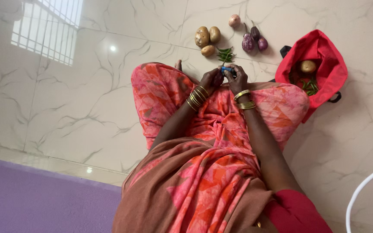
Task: The person sits on the floor and peels an eggplant and a potato using a small blue peeler. They handle the vegetables one at a time, rotating them to remove the skin, and place the peeled items on the floor.
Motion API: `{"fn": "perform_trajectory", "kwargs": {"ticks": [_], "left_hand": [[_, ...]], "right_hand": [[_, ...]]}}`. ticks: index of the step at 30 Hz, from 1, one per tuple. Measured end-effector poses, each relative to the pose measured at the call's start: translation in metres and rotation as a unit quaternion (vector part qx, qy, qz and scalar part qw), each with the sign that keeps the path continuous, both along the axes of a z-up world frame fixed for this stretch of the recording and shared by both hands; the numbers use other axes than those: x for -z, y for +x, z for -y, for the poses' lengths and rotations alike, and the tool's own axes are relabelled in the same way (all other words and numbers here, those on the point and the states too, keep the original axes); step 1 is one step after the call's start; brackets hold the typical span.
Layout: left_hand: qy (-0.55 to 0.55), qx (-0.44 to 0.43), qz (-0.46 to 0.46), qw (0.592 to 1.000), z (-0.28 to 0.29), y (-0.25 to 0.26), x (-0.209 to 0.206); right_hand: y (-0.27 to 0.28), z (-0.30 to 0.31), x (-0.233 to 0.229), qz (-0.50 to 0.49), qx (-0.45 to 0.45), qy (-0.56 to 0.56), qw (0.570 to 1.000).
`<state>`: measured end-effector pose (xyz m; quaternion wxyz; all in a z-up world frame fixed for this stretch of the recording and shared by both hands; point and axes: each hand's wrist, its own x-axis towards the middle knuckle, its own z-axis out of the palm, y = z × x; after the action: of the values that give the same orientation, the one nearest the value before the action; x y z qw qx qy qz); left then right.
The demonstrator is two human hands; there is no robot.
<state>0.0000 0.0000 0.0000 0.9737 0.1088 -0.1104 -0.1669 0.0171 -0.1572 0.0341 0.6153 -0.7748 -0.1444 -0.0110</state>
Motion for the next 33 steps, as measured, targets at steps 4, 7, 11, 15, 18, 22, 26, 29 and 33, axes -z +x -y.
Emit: {"fn": "perform_trajectory", "kwargs": {"ticks": [4, 7, 11, 15, 18, 22, 26, 29, 33], "left_hand": [[0.019, -0.033, -0.191, 0.981, -0.004, 0.004, -0.004], [0.038, -0.077, -0.292, 0.952, -0.007, 0.006, -0.005], [0.055, -0.077, -0.254, 0.963, -0.007, 0.005, -0.003], [0.051, -0.048, -0.257, 0.964, -0.005, 0.004, -0.002], [0.109, -0.032, -0.202, 0.973, 0.001, 0.002, -0.006], [0.158, -0.022, -0.253, 0.954, 0.000, -0.001, -0.020], [0.147, -0.062, -0.229, 0.960, -0.002, -0.005, -0.025], [0.144, -0.090, -0.238, 0.956, -0.005, -0.002, -0.019], [0.060, -0.127, -0.176, 0.974, -0.004, 0.007, -0.008]], "right_hand": [[-0.019, -0.009, -0.047, -0.002, -0.020, -0.060, 0.998], [-0.031, -0.015, -0.064, 0.153, -0.065, -0.153, 0.974], [-0.039, -0.018, -0.069, 0.205, -0.054, -0.178, 0.961], [-0.029, -0.014, -0.068, 0.165, 0.003, -0.137, 0.977], [-0.022, -0.010, -0.062, -0.054, 0.048, -0.002, 0.997], [-0.011, -0.005, -0.054, 0.020, 0.039, -0.035, 0.998], [-0.019, -0.007, -0.054, 0.073, 0.015, -0.097, 0.992], [-0.029, -0.011, -0.058, 0.145, -0.028, -0.145, 0.978], [-0.040, -0.017, -0.061, 0.153, -0.100, -0.187, 0.965]]}}
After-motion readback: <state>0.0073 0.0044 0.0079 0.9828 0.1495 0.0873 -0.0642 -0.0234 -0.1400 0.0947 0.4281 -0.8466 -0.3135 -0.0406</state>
